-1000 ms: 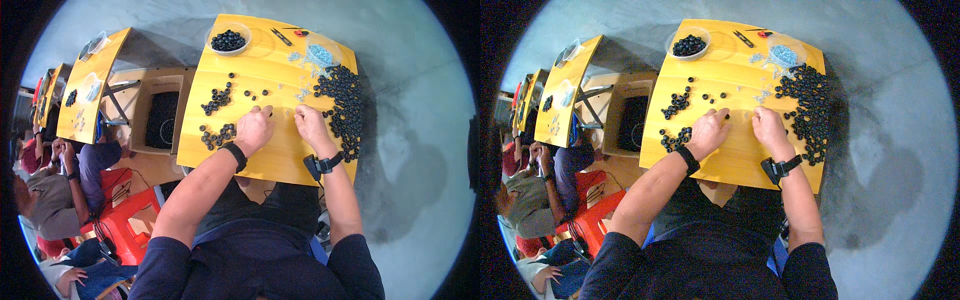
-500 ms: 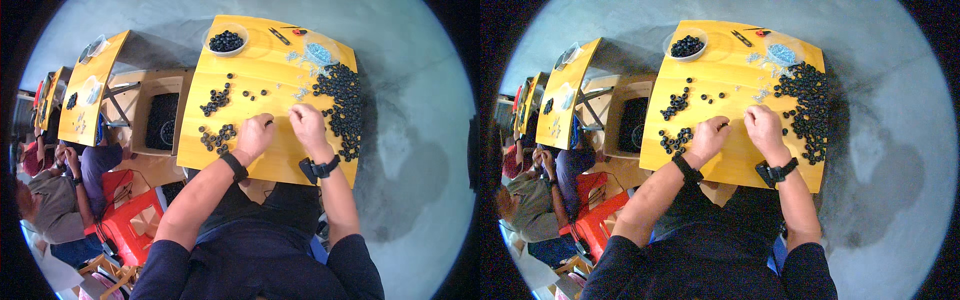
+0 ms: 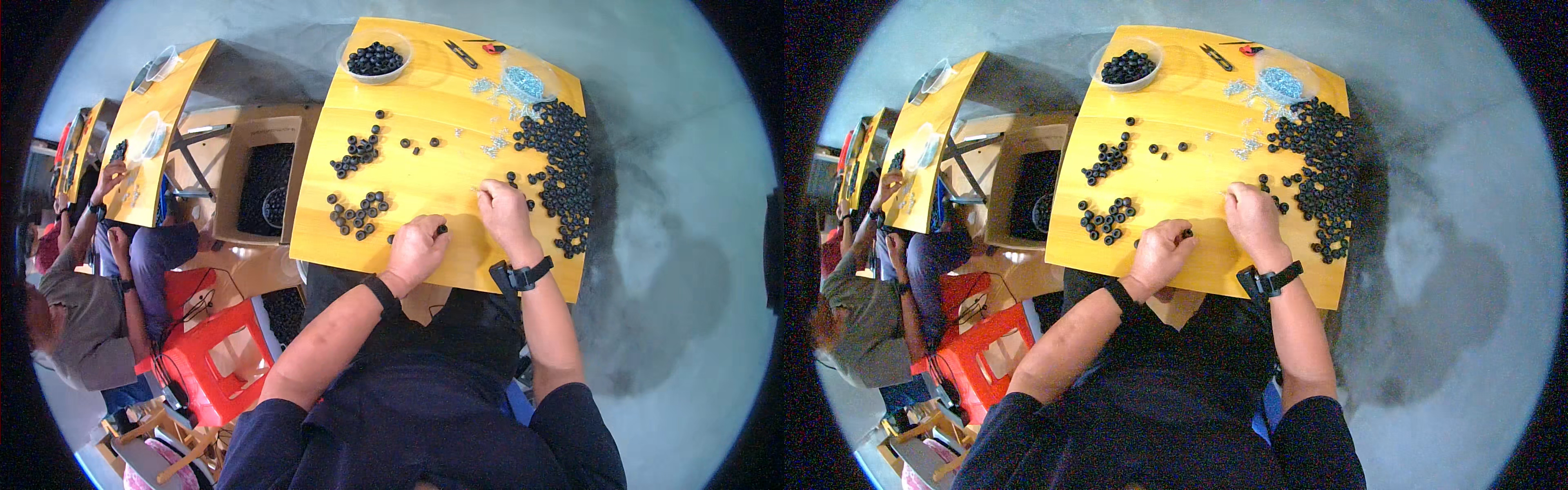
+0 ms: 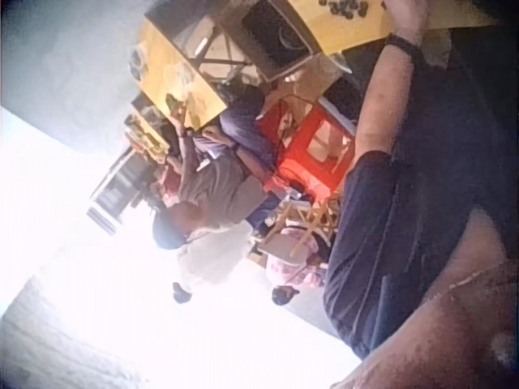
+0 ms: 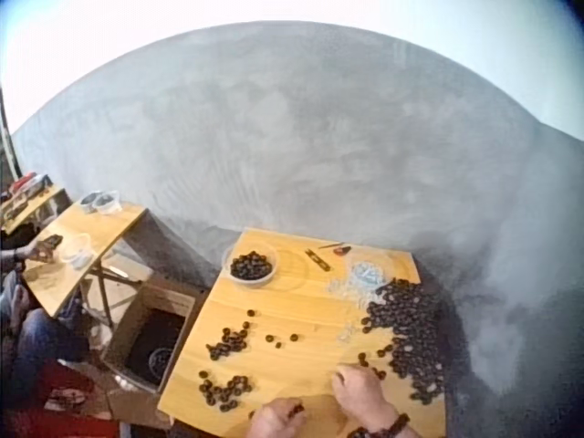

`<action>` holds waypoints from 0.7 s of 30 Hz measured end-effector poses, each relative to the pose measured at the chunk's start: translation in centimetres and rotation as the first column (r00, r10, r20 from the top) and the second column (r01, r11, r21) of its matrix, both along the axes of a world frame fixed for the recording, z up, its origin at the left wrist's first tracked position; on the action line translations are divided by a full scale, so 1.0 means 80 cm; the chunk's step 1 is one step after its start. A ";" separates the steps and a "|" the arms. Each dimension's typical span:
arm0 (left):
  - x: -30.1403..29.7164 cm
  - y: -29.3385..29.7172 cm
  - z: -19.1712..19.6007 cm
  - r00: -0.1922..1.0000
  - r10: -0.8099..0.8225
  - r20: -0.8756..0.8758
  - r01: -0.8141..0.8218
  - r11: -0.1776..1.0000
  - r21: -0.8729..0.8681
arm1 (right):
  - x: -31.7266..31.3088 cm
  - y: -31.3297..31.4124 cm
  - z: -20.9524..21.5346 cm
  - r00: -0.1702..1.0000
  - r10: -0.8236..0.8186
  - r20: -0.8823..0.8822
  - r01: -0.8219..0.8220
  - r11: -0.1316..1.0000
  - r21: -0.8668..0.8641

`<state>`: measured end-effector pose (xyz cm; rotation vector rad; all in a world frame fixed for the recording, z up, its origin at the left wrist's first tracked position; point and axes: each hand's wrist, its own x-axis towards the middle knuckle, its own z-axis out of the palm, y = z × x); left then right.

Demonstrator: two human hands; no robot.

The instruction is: Sorting and inspecting black rubber or plastic components on a table.

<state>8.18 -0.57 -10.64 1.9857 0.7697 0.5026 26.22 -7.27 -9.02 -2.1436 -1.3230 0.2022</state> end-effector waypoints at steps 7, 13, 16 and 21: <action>0.004 0.003 -0.003 0.998 0.065 0.005 -0.064 0.996 -0.068 | 0.003 -0.004 0.002 0.999 0.034 0.011 -0.033 0.997 -0.072; 0.003 0.020 -0.007 0.999 0.019 -0.028 -0.028 0.939 -0.342 | -0.007 -0.003 0.007 0.995 0.086 0.054 -0.081 0.993 -0.087; -0.001 0.019 -0.016 0.996 0.052 0.073 -0.012 0.884 -0.467 | -0.014 -0.002 0.003 0.990 0.086 0.116 -0.074 0.993 -0.097; -0.015 0.010 0.025 0.975 0.183 0.129 -0.059 0.765 -0.642 | -0.011 -0.006 0.000 0.993 0.070 0.097 -0.071 0.997 0.003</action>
